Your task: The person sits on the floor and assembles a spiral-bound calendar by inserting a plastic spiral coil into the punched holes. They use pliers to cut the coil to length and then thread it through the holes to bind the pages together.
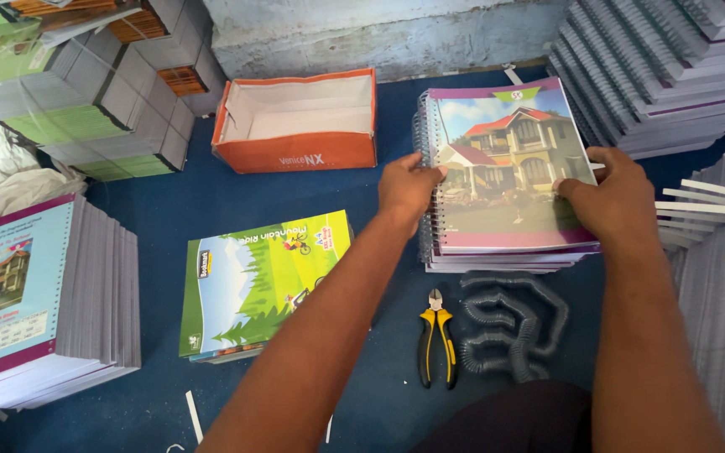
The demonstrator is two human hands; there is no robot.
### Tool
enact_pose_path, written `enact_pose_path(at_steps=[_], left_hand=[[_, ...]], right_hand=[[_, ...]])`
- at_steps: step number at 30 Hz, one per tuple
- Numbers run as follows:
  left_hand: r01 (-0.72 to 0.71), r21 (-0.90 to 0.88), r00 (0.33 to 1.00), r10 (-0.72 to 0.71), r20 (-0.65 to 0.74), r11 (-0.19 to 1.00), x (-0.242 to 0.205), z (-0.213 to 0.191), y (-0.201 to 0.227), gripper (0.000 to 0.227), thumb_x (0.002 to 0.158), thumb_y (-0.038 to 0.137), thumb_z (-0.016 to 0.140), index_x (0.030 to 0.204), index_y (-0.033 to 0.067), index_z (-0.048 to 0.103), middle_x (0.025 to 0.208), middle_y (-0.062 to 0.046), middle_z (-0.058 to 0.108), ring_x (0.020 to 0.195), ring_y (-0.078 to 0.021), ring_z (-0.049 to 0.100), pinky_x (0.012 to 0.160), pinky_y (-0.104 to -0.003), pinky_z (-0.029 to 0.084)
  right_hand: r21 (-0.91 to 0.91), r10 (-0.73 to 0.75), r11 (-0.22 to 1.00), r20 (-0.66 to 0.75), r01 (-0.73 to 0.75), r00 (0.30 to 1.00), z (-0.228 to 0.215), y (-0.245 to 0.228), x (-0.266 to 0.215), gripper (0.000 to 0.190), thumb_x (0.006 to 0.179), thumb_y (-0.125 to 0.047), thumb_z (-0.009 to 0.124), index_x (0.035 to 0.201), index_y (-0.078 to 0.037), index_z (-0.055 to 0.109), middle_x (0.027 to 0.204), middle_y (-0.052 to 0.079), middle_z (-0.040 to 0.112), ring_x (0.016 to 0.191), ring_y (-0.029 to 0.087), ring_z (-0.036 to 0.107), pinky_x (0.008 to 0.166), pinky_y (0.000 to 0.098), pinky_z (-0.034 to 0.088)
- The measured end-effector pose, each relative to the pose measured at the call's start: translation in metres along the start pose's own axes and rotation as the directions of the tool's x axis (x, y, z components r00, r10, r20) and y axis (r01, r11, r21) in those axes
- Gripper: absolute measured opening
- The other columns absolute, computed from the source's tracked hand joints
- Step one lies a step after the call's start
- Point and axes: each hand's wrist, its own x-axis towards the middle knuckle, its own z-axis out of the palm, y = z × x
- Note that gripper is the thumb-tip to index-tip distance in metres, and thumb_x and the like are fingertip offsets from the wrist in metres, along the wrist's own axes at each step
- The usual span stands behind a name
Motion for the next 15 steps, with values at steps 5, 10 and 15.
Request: enact_pose_path(at_steps=[5, 10, 15], left_hand=[[-0.003, 0.064, 0.999, 0.005, -0.033, 0.998, 0.004, 0.0, -0.009, 0.066, 0.08, 0.006, 0.078, 0.139, -0.0119, 0.054, 0.114, -0.02, 0.074, 0.095, -0.0209, 0.074, 0.08, -0.03, 0.058], [0.003, -0.025, 1.0, -0.002, 0.013, 1.0, 0.005, -0.003, -0.01, 0.064, 0.079, 0.004, 0.077, 0.137, -0.0114, 0.053, 0.113, -0.021, 0.075, 0.094, -0.0219, 0.073, 0.078, -0.031, 0.058], [-0.085, 0.054, 0.996, 0.087, -0.035, 0.995, -0.003, -0.003, -0.014, 0.062, 0.08, 0.007, 0.078, 0.135, -0.0104, 0.057, 0.11, -0.018, 0.076, 0.093, -0.0195, 0.073, 0.079, -0.029, 0.057]], right_hand=[[0.008, -0.002, 1.0, -0.002, 0.002, 1.0, 0.0, 0.001, 0.0, 0.061, 0.079, -0.02, 0.082, 0.134, -0.002, 0.065, 0.109, 0.021, 0.074, 0.092, 0.03, 0.073, 0.081, 0.0398, 0.056], [-0.052, 0.003, 0.999, -0.005, -0.004, 1.0, 0.001, 0.0, 0.0, 0.062, 0.076, -0.023, 0.083, 0.133, -0.006, 0.066, 0.115, 0.019, 0.073, 0.099, 0.033, 0.072, 0.087, 0.0425, 0.054], [-0.361, -0.115, 0.929, -0.087, 0.077, 0.99, 0.008, 0.001, 0.004, 0.059, 0.068, -0.027, 0.088, 0.124, -0.016, 0.076, 0.119, 0.018, 0.071, 0.111, 0.041, 0.064, 0.09, 0.0606, 0.043]])
